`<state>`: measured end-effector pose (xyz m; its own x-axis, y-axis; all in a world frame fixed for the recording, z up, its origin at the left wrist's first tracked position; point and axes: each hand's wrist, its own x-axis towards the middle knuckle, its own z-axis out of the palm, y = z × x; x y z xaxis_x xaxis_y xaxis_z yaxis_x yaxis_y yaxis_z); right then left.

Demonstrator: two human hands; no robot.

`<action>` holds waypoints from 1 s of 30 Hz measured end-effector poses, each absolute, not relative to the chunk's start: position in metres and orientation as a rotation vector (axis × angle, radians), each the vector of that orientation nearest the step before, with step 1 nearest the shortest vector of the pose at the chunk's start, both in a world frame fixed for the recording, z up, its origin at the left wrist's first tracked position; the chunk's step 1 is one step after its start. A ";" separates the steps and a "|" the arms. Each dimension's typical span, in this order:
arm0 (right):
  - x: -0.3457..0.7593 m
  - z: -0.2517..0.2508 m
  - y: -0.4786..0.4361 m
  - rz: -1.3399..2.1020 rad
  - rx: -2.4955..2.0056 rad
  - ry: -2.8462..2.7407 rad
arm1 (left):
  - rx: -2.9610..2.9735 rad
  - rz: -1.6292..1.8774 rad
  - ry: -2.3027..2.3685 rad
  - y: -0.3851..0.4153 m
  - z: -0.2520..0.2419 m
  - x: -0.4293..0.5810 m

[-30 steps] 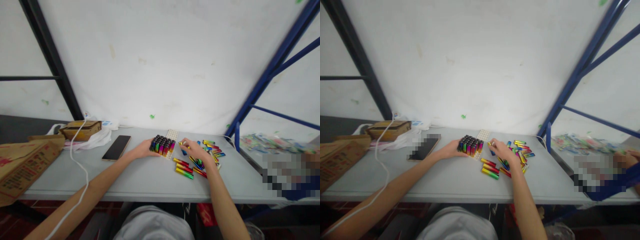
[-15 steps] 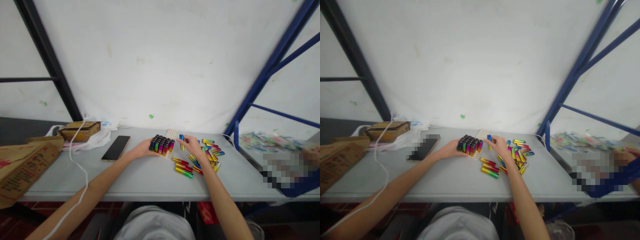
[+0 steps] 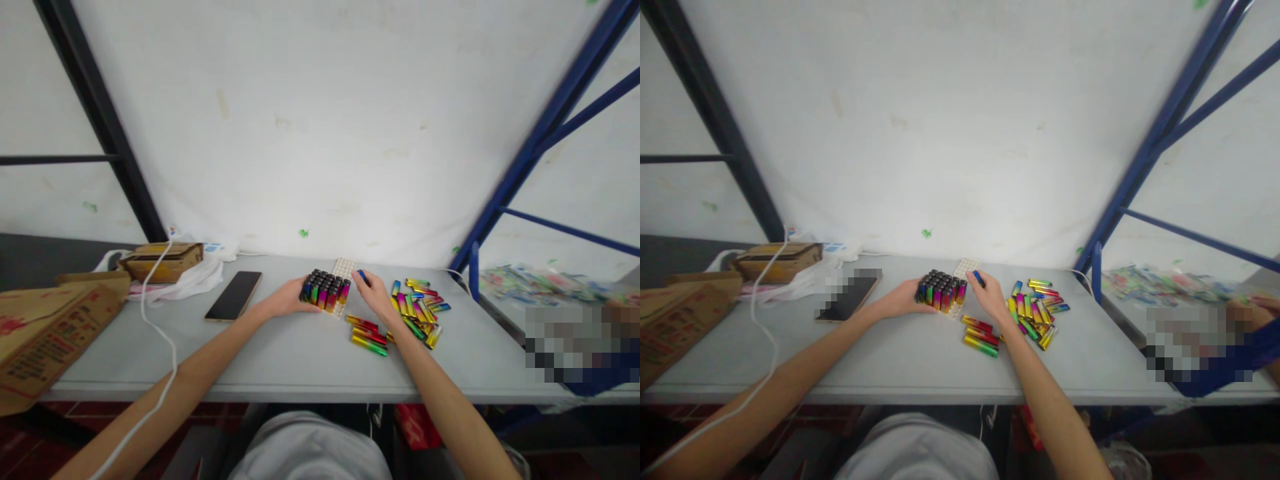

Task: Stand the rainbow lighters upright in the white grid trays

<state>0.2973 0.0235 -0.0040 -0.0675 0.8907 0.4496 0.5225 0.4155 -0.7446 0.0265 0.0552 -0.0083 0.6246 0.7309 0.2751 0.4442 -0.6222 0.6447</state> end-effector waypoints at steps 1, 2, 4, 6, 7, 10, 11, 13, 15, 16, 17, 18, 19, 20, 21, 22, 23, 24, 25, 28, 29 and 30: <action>0.296 -0.003 0.022 0.469 -1.262 -1.707 | 2.319 0.721 0.919 0.055 -0.008 0.027; 0.294 -0.003 0.021 0.458 -1.287 -1.692 | 2.321 0.726 0.919 0.055 -0.008 0.027; 0.292 -0.002 0.019 0.443 -1.328 -1.687 | 2.324 0.731 0.923 0.055 -0.008 0.027; 0.291 -0.002 0.018 0.422 -1.346 -1.683 | 2.332 0.735 0.921 0.056 -0.009 0.027; 0.290 -0.002 0.018 0.408 -1.348 -1.680 | 2.337 0.733 0.918 0.056 -0.009 0.027; 0.288 0.001 0.015 0.350 -1.343 -1.670 | 2.343 0.732 0.921 0.056 -0.010 0.027; 0.287 0.002 0.014 0.330 -1.339 -1.671 | 2.340 0.732 0.924 0.056 -0.010 0.027; 0.285 0.006 0.010 0.313 -1.324 -1.683 | 2.332 0.732 0.929 0.056 -0.010 0.027; 0.284 0.010 0.007 0.334 -1.308 -1.694 | 2.329 0.736 0.931 0.056 -0.010 0.027; 0.283 0.011 0.006 0.349 -1.302 -1.698 | 2.329 0.738 0.932 0.056 -0.010 0.027; 0.283 0.012 0.005 0.356 -1.298 -1.701 | 2.330 0.737 0.931 0.056 -0.009 0.027; 0.283 0.011 0.005 0.352 -1.297 -1.701 | 2.332 0.736 0.928 0.056 -0.009 0.026; 0.283 0.011 0.006 0.340 -1.300 -1.698 | 2.337 0.733 0.922 0.056 -0.009 0.026; 0.283 0.010 0.007 0.321 -1.306 -1.692 | 2.342 0.730 0.916 0.056 -0.010 0.026; 0.284 0.008 0.008 0.301 -1.314 -1.683 | 2.348 0.732 0.912 0.057 -0.010 0.026; 0.285 0.007 0.010 0.285 -1.322 -1.674 | 2.352 0.734 0.908 0.057 -0.010 0.026; 0.286 0.006 0.011 0.275 -1.329 -1.668 | 2.353 0.735 0.906 0.057 -0.010 0.026; 0.287 0.005 0.012 0.269 -1.334 -1.661 | 2.351 0.737 0.908 0.058 -0.011 0.026; 0.289 0.005 0.013 0.265 -1.337 -1.654 | 2.347 0.738 0.910 0.058 -0.011 0.026; 0.292 0.007 0.013 0.268 -1.338 -1.609 | 2.343 0.734 0.909 0.058 -0.012 0.025; 0.293 0.008 0.012 0.278 -1.332 -1.591 | 2.345 0.734 0.908 0.058 -0.012 0.025; 0.294 0.009 0.011 0.304 -1.316 -1.603 | 2.347 0.733 0.906 0.058 -0.013 0.025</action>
